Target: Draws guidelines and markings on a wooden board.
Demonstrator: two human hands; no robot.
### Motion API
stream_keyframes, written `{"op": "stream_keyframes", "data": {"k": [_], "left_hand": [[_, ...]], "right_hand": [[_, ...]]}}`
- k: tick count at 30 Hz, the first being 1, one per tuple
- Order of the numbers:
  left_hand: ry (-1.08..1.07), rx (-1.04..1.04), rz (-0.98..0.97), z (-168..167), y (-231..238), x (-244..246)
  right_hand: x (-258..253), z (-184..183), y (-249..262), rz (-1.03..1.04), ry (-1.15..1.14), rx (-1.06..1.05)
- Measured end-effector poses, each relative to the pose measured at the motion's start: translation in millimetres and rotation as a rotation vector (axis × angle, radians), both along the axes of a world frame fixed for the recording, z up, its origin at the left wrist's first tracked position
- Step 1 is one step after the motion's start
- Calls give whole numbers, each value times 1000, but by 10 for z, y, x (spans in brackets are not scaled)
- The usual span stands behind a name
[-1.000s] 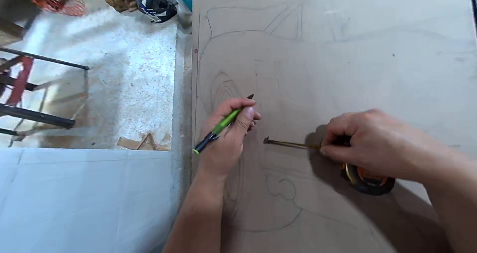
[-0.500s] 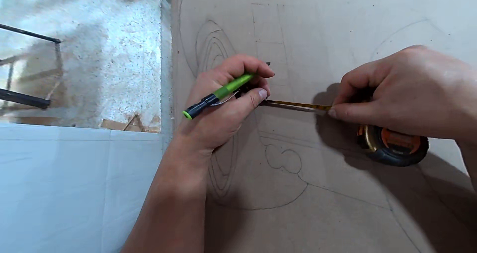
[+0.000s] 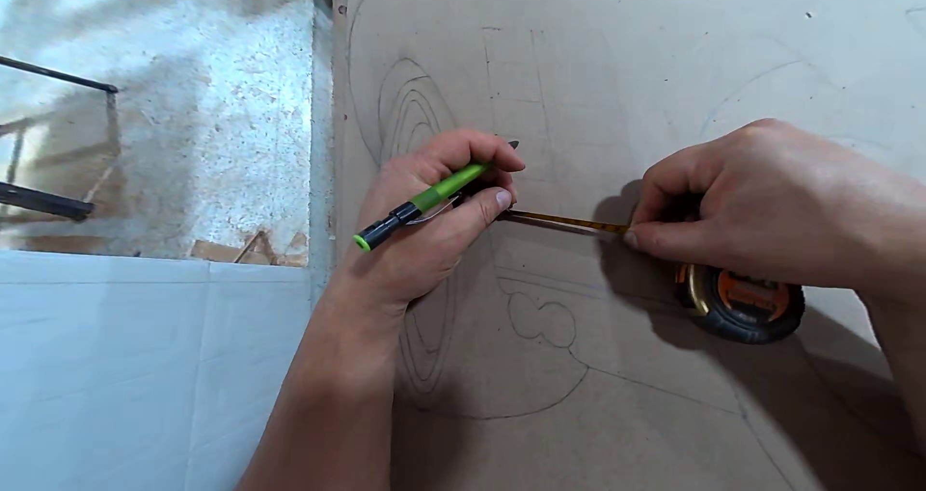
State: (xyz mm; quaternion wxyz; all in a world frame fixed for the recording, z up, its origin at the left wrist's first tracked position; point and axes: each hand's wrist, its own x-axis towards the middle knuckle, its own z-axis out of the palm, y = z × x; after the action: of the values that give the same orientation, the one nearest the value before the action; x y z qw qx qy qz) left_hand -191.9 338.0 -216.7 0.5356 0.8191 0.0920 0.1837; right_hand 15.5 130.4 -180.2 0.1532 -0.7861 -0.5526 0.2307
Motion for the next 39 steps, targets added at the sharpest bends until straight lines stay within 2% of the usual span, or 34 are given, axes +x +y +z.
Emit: {"op": "stream_keyframes", "data": {"k": [32,35,39], "left_hand": [[14,5,24,12,-2,-1],[-26,-21,116,0,-7,-1],[-179,-102,441,-41,81,-25]], "right_hand": [[-70,7,-9,7,-10,-7],[-69,1,-23,8,-17,5],[-63,-21,-25,11,-13,13]]}}
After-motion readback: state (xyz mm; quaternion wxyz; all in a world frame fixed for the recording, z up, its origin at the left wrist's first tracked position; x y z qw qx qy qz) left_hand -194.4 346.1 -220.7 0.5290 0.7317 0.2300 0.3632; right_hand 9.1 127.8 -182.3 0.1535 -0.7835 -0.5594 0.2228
